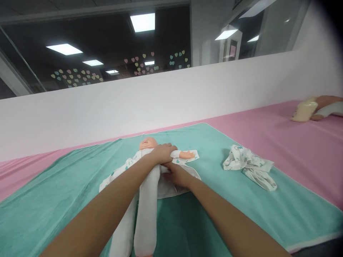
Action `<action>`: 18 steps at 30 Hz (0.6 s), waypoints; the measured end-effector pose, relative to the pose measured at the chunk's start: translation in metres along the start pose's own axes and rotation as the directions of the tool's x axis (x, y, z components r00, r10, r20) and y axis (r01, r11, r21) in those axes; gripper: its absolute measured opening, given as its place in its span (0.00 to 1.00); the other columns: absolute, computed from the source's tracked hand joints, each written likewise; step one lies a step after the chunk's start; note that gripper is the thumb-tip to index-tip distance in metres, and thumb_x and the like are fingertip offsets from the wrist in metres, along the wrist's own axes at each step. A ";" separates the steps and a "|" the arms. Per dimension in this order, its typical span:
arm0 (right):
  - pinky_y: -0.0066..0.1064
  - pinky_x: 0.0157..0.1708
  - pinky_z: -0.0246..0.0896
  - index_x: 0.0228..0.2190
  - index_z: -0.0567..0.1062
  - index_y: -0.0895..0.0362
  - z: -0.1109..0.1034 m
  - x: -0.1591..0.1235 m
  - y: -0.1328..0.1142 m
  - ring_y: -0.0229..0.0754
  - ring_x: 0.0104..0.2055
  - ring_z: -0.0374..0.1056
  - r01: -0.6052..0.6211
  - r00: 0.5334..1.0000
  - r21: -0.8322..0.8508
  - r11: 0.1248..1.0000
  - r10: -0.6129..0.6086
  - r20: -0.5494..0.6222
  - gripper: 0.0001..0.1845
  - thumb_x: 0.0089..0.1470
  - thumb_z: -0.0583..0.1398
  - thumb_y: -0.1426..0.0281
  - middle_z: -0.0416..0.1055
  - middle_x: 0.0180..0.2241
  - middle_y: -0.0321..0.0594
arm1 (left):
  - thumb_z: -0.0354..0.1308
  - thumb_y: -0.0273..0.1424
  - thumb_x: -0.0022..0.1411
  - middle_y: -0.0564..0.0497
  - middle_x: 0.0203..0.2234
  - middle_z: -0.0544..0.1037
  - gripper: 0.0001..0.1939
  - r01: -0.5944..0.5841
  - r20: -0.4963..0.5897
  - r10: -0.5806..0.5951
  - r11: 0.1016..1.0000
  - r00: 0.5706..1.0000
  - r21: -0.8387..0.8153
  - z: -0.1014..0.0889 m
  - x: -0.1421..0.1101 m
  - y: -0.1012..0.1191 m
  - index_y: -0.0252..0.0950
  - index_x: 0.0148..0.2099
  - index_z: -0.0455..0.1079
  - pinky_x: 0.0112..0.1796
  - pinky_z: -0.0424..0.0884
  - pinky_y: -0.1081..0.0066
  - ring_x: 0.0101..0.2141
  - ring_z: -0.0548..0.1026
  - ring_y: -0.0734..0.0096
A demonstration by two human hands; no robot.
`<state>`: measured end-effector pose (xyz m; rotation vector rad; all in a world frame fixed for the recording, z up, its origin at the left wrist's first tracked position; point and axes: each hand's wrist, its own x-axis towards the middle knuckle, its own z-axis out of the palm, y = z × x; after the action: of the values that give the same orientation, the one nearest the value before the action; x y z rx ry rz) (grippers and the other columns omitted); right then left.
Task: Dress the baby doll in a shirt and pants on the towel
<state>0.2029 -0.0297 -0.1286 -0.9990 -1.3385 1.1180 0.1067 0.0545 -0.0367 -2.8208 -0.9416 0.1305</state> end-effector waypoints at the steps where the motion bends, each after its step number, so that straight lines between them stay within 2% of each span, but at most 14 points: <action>1: 0.44 0.53 0.49 0.38 0.76 0.51 -0.003 0.002 0.001 0.51 0.48 0.63 0.016 1.000 -0.133 0.991 -0.019 -0.023 0.18 0.41 0.64 0.73 0.72 0.42 0.37 | 0.55 0.31 0.53 0.49 0.40 0.71 0.17 -0.006 0.004 0.006 1.000 1.000 0.015 -0.002 -0.002 -0.003 0.44 0.47 0.64 0.39 0.66 0.65 0.41 0.70 0.62; 3: 0.44 0.53 0.47 0.39 0.75 0.50 -0.011 0.006 0.003 0.53 0.51 0.60 0.033 0.994 -0.363 0.931 -0.067 -0.082 0.18 0.41 0.63 0.74 0.70 0.45 0.39 | 0.54 0.30 0.54 0.48 0.39 0.70 0.15 -0.008 0.004 0.007 0.999 1.000 0.045 -0.005 -0.007 -0.008 0.42 0.45 0.65 0.39 0.66 0.64 0.41 0.69 0.61; 6: 0.45 0.55 0.41 0.43 0.72 0.52 -0.026 0.012 0.005 0.57 0.57 0.51 -0.044 0.964 -0.455 0.889 -0.081 -0.252 0.25 0.38 0.64 0.73 0.65 0.50 0.44 | 0.51 0.26 0.55 0.46 0.40 0.70 0.13 0.011 -0.010 -0.010 0.997 1.000 0.083 -0.008 -0.012 -0.015 0.40 0.45 0.64 0.39 0.65 0.63 0.41 0.69 0.60; 8: 0.47 0.55 0.39 0.39 0.73 0.55 -0.036 0.015 0.007 0.60 0.57 0.49 -0.109 0.936 -0.473 0.874 -0.071 -0.346 0.23 0.36 0.66 0.71 0.66 0.47 0.49 | 0.50 0.24 0.55 0.45 0.41 0.69 0.14 0.024 -0.015 -0.022 0.994 1.000 0.104 -0.009 -0.015 -0.019 0.39 0.45 0.64 0.39 0.65 0.62 0.42 0.69 0.59; 12: 0.44 0.48 0.49 0.23 0.70 0.55 -0.053 0.019 0.010 0.56 0.49 0.59 -0.185 0.891 -0.393 0.901 -0.015 -0.453 0.05 0.38 0.62 0.71 0.70 0.32 0.45 | 0.50 0.21 0.54 0.43 0.42 0.69 0.14 0.048 -0.014 -0.047 0.989 0.999 0.143 -0.012 -0.018 -0.024 0.37 0.43 0.64 0.40 0.65 0.59 0.43 0.68 0.57; 15: 0.39 0.41 0.55 0.19 0.65 0.55 -0.062 0.023 0.009 0.50 0.41 0.63 -0.170 0.861 -0.246 0.954 0.023 -0.508 0.06 0.42 0.58 0.68 0.68 0.25 0.40 | 0.49 0.20 0.54 0.42 0.42 0.69 0.14 0.061 -0.017 -0.059 0.982 0.998 0.176 -0.014 -0.021 -0.025 0.36 0.43 0.64 0.40 0.64 0.58 0.43 0.67 0.56; 18: 0.36 0.35 0.60 0.22 0.65 0.54 -0.069 0.027 0.005 0.46 0.36 0.66 -0.111 0.853 -0.030 0.993 0.080 -0.516 0.10 0.46 0.54 0.61 0.69 0.26 0.39 | 0.49 0.20 0.54 0.43 0.42 0.69 0.13 0.044 -0.008 -0.044 0.978 0.999 0.204 -0.015 -0.023 -0.023 0.37 0.42 0.64 0.39 0.65 0.60 0.43 0.67 0.57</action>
<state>0.2698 0.0031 -0.1295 -1.3108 -0.8950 0.8012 0.0764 0.0567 -0.0170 -2.6101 -0.9317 0.2048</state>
